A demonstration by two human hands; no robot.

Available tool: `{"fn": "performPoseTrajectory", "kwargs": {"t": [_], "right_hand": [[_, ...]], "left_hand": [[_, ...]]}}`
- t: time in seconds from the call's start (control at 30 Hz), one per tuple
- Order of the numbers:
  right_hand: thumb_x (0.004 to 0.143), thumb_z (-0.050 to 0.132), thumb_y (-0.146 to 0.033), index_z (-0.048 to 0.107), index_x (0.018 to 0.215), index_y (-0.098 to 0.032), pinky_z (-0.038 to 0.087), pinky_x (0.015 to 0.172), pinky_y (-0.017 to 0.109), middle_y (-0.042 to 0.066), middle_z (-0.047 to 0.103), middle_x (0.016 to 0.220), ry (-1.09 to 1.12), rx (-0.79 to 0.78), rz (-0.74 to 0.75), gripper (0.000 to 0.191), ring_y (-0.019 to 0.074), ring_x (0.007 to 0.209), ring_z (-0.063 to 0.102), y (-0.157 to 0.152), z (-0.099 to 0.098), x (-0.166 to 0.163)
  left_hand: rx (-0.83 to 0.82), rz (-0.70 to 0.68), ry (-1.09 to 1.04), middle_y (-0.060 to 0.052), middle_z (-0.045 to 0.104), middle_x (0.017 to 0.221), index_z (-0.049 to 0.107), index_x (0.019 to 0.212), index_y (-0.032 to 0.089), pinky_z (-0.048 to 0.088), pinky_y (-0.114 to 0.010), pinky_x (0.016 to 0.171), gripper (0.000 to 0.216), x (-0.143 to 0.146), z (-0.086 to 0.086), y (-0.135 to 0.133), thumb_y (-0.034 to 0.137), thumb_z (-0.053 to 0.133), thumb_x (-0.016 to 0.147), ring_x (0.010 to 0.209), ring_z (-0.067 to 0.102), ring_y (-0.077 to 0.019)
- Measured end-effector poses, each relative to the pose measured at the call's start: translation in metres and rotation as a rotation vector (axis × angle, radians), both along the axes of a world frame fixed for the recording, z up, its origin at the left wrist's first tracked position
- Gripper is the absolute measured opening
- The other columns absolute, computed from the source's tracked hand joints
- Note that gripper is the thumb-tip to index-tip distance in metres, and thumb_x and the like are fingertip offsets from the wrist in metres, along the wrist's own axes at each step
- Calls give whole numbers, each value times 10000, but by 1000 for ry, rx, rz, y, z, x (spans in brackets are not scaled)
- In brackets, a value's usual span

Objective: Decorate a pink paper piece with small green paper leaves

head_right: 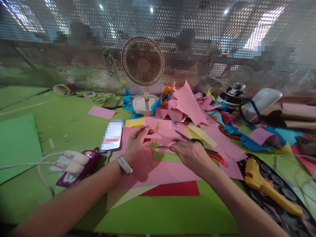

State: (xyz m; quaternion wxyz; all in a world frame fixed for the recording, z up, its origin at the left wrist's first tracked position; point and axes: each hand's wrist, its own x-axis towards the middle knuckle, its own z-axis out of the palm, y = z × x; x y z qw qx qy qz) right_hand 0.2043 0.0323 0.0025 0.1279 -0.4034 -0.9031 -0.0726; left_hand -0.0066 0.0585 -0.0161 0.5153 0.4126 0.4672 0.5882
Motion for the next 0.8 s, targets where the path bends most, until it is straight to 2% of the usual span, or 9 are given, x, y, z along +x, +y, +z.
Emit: {"fn": "performPoseTrajectory", "kwargs": {"t": [0.27,0.5,0.8], "right_hand": [[913,366,-262,630,932,-211,418,583,203,40,667,760,-58,-74,23,269,127,700,610,-2,-6,-6],[919,357,-293,620,960,-218,400,583,201,31,666,789,-65,-71,39,276,122,708,599,-2,-2,-3],[880,411,-155,591,980,-215,367,568,239,18,616,750,-166,-78,61,215,137,689,576,-4,-2,-3]], "left_hand": [[2,0,4,-55,654,859,618,834,181,465,-238,606,258,0,-1,0,416,586,732,827,610,-173],[-1,3,2,-46,647,843,621,833,182,471,-235,614,237,1,-1,-1,395,593,732,828,606,-168],[-12,-13,-7,-49,657,846,618,815,177,470,-245,606,273,0,-2,1,427,610,705,820,613,-177]]}}
